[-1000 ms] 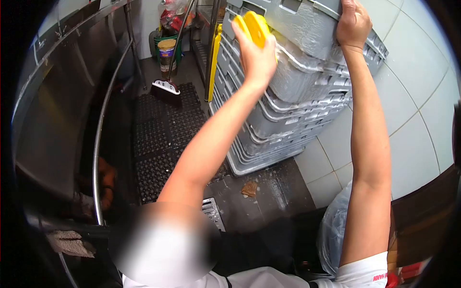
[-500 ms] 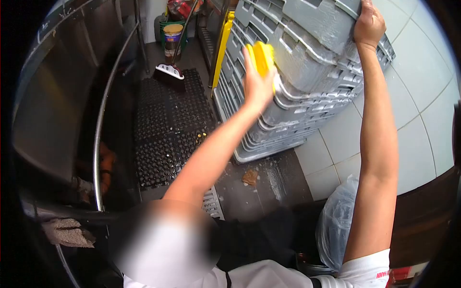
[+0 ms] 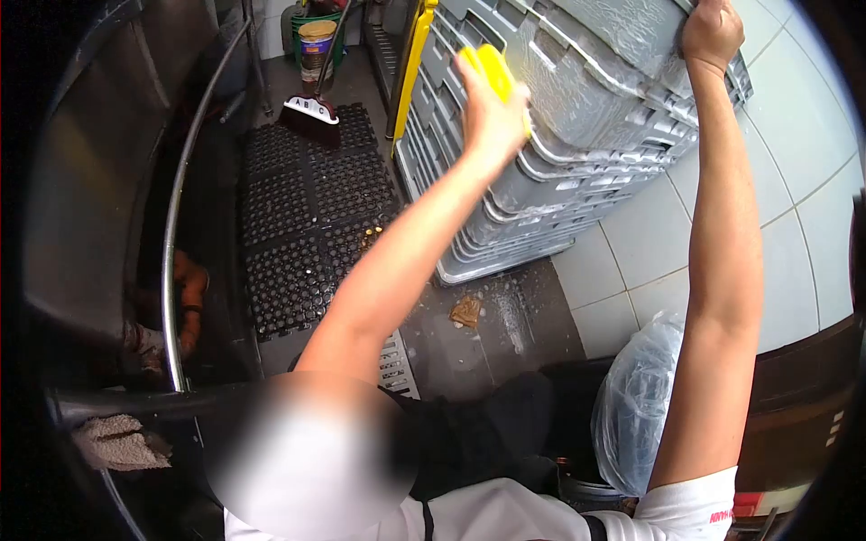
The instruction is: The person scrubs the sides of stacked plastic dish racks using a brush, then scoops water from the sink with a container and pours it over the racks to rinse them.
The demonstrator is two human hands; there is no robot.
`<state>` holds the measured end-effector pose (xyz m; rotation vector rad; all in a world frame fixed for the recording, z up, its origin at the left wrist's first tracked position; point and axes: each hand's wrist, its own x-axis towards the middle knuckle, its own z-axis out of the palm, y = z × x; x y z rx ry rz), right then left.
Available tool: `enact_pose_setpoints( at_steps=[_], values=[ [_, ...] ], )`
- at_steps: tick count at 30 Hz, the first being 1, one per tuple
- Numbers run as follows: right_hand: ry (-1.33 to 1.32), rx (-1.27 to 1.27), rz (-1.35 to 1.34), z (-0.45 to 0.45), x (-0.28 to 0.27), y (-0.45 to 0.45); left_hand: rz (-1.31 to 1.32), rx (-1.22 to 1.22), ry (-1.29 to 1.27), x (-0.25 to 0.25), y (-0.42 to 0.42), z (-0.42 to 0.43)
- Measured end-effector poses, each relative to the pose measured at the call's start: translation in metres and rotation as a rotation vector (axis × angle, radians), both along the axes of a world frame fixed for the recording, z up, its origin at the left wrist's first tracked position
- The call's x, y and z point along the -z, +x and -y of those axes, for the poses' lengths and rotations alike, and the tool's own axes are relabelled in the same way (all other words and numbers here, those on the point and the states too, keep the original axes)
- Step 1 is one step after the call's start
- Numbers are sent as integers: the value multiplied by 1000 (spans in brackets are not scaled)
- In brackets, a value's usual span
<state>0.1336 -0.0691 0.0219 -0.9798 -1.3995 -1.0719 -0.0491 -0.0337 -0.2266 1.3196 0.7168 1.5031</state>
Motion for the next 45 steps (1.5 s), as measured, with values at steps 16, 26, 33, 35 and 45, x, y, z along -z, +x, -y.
enact_pose_setpoints(
  at_steps=[16, 26, 33, 35, 45],
  values=[
    [-66, 93, -31, 7, 2, -6, 36, -2, 45, 24, -4, 34],
    [12, 179, 129, -1, 0, 17, 17, -14, 203, 36, -6, 68],
    [-21, 244, 72, 2, -6, 6, 9, -31, -120, 26, -5, -54],
    [140, 328, 270, -5, -4, 19, 83, 87, -80, 44, 1, -14],
    [9, 9, 4, -6, -3, 10, 19, -41, 65, 42, 6, -2]
  ],
)
